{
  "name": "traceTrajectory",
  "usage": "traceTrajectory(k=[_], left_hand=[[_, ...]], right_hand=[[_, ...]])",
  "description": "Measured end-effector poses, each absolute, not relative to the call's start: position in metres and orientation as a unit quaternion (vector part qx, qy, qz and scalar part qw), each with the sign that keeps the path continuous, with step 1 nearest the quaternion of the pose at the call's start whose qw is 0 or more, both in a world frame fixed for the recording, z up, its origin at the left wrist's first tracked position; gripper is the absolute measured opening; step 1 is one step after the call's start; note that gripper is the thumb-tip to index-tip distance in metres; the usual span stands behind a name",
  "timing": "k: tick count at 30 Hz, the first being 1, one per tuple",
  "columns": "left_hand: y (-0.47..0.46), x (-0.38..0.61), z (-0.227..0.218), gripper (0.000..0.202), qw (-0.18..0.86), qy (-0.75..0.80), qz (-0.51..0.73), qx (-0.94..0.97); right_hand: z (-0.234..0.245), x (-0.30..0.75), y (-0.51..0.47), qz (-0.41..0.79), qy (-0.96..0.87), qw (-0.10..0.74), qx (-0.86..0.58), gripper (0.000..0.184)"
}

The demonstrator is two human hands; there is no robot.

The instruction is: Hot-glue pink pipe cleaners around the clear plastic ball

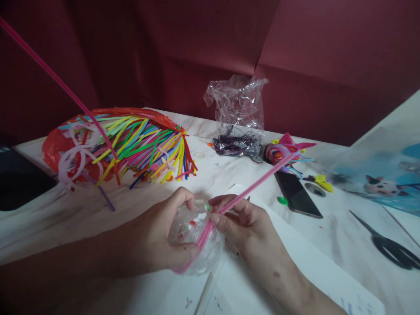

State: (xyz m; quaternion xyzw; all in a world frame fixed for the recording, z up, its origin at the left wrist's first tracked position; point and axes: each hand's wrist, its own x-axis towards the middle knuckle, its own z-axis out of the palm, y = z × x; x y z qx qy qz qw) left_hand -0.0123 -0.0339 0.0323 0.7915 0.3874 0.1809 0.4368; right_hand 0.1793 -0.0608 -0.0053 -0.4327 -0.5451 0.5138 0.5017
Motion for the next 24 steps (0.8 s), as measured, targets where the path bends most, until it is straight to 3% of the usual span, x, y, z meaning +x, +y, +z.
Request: traceTrajectory(k=[10,24], left_hand=[[-0.0369,-0.0069,0.0356,0.048,0.42,0.429,0.15,0.786],[-0.0359,-0.0073,0.0358,0.038,0.411,0.398,0.131,0.81]], right_hand=[[-0.0041,0.1781,-0.0577,0.492,-0.534,0.514,-0.457,0.027],[-0.0015,0.1778,-0.0612,0.47,-0.555,0.519,-0.449,0.027]])
